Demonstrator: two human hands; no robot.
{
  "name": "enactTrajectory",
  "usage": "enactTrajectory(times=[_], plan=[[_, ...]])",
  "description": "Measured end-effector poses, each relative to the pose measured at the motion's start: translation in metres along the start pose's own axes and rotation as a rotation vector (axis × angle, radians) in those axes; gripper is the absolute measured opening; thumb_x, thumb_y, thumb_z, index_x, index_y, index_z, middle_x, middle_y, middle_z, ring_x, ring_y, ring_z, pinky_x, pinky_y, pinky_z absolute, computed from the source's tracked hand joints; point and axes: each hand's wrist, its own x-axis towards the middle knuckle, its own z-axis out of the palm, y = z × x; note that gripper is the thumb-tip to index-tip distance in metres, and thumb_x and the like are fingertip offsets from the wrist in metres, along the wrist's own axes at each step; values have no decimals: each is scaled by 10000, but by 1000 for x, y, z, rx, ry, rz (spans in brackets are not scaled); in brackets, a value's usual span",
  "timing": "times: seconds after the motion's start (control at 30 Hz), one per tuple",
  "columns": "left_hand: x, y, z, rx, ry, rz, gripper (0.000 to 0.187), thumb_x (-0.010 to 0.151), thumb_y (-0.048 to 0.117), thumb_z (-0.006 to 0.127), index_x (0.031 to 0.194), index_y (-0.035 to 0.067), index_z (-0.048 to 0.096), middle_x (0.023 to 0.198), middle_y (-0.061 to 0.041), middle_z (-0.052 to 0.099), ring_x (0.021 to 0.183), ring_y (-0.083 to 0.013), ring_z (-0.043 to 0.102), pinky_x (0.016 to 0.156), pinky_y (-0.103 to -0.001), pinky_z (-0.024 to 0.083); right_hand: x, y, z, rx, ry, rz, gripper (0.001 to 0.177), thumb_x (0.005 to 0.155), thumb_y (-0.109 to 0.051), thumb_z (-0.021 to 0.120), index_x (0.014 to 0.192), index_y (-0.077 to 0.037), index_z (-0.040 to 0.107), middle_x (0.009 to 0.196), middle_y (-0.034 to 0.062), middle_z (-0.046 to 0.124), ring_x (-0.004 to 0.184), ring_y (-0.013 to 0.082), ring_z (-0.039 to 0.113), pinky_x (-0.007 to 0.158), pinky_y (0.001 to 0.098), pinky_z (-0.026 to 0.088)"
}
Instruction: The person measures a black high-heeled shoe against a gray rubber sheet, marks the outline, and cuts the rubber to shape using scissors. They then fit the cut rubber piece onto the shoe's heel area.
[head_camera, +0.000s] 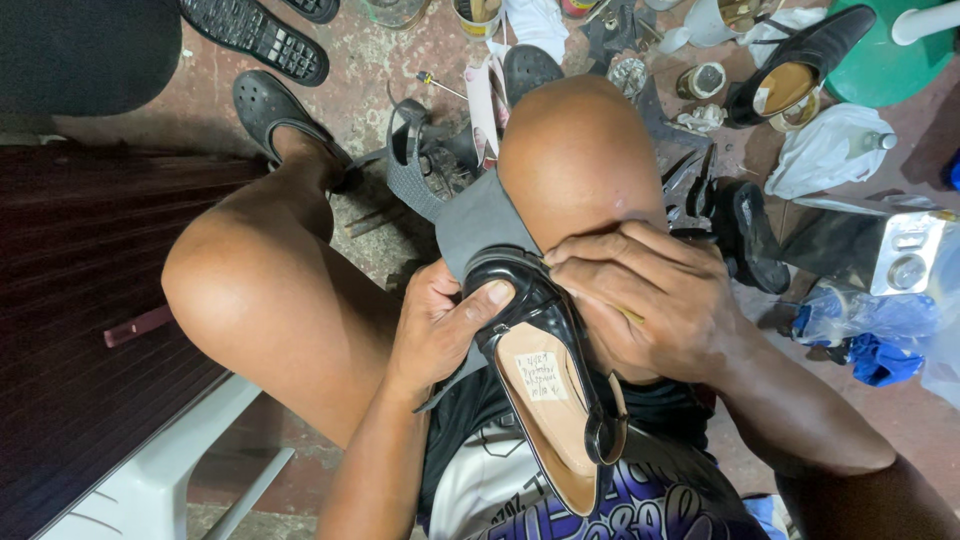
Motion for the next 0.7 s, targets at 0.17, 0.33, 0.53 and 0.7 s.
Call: enactTrajectory(times=[0.17,0.33,0.53,0.7], plan=[[-1,2,0,-4,-4,0,208,1008,150,694,1138,-13,706,1037,0,727,936,-67,632,877,-261,532,0,0,-1,-80,1,-68,215,811,-9,794,1009,23,716,1039,109,733,937,229,723,800,336,575],[0,1,1,21,7,2,199,1009,144,695,1133,-11,707,1036,-1,720,938,-62,624,877,-256,531,2,-1,4,-27,49,-8,187,839,-13,798,1013,3,733,1070,96,744,939,199,719,787,309,569],[-2,0,1,13,4,9,196,1007,142,692,1130,-11,704,1037,6,719,938,-60,624,874,-252,528,-7,1,-3,-159,-17,-160,156,845,-13,781,990,4,725,1046,72,738,958,198,735,778,313,571],[0,3,2,36,10,10,187,1003,141,701,1110,-12,713,1015,4,725,919,-62,628,862,-257,536,-14,0,-2,-93,-7,-66,148,834,24,760,968,-14,707,1034,73,736,945,211,735,813,344,583]])
